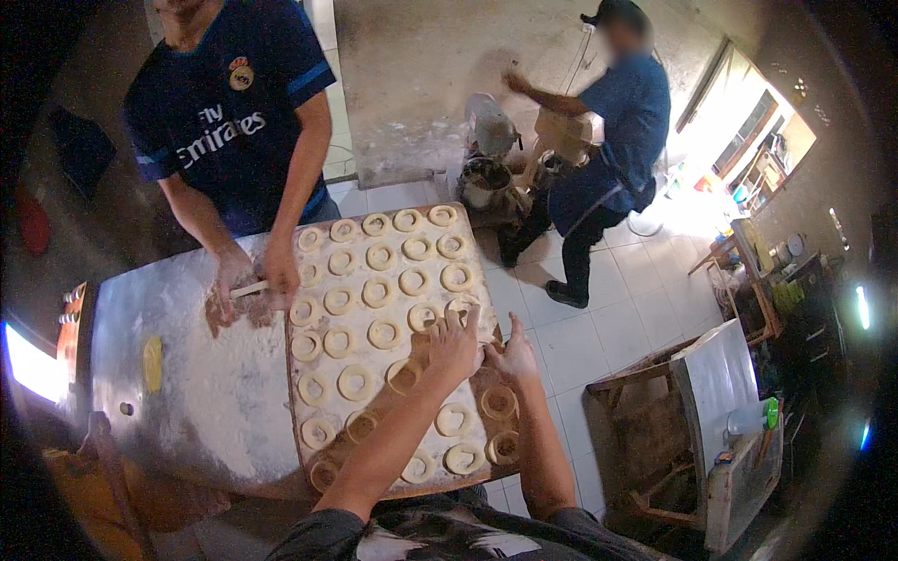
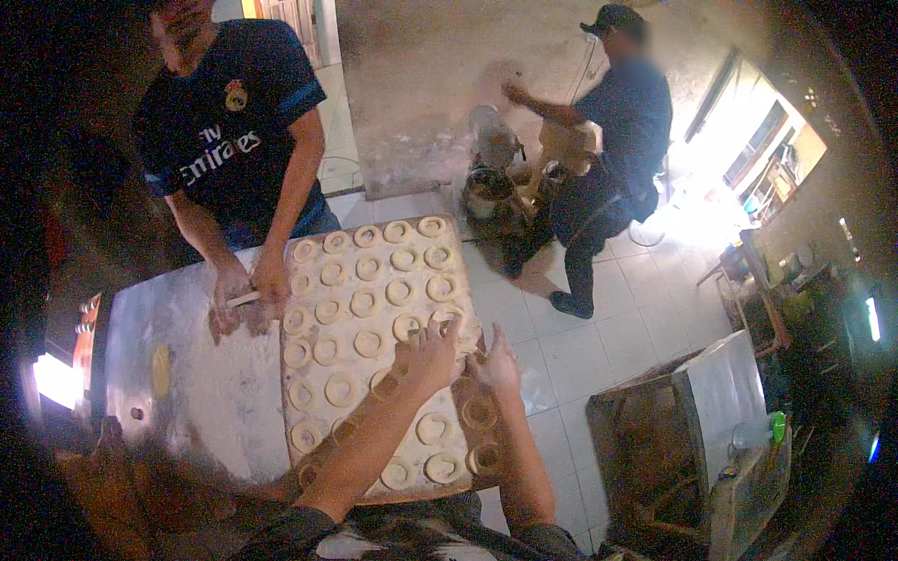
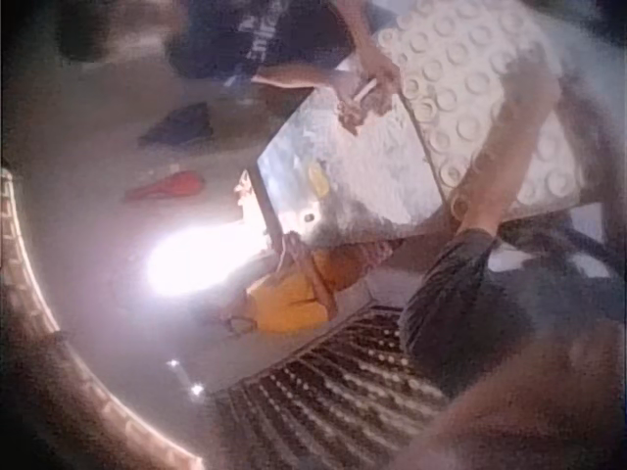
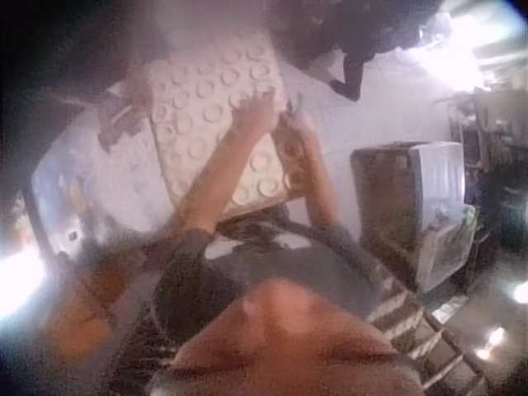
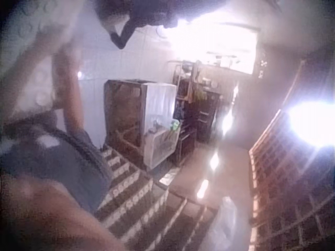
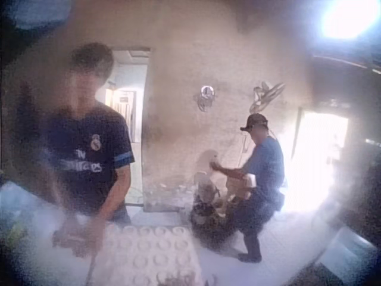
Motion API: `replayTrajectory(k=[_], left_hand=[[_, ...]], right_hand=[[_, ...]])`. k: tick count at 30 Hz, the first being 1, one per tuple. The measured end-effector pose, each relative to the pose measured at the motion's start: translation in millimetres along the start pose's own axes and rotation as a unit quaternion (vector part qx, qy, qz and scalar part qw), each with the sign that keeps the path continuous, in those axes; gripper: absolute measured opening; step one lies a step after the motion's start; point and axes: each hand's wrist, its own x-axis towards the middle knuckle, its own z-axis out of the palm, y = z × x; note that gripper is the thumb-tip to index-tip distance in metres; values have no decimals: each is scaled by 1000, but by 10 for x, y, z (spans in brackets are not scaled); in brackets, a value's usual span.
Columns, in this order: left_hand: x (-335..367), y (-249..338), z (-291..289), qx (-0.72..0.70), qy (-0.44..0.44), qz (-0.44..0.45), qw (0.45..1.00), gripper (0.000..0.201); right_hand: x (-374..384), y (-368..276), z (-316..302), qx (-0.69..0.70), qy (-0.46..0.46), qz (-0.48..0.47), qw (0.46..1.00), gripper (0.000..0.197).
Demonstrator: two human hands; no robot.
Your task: The person shapes small dough pieces into ring shapes by hand and places them onto a wooden board. They repeatedly pick up dough, form it into a circle, and arrange it in rows alongside coworkers who are also shaping dough.
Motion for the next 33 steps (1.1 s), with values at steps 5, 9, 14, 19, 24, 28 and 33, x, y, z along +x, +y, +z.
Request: replayTrajectory(k=[5, 9, 14, 19, 24, 28, 33], left_hand=[[-585, -69, -733, -148, -41, -55, 987, 66], [-1794, -814, -771, -211, 117, -131, 962, 46], [-3298, -1689, -788, -94, 224, -274, 931, 20], [-3759, -1515, -820, -103, 83, -381, 915, 45], [-3638, -1491, -586, -60, 43, -371, 926, 49], [-3580, -1461, -602, -104, 51, -379, 918, 56], [-3577, -1725, -370, -102, -1, -396, 912, 78]], right_hand=[[-476, -298, -749, 170, -60, 99, 979, 75], [-1098, 191, -904, 178, -69, 142, 971, 57], [-1723, 531, -850, 299, -89, 219, 925, 39], [-1902, 319, -862, 193, -104, 158, 963, 41], [-1988, 166, -880, 84, -90, 101, 987, 53], [-1969, 79, -837, 68, -41, 115, 990, 63], [-1840, 45, -733, 134, -17, 91, 987, 63]])
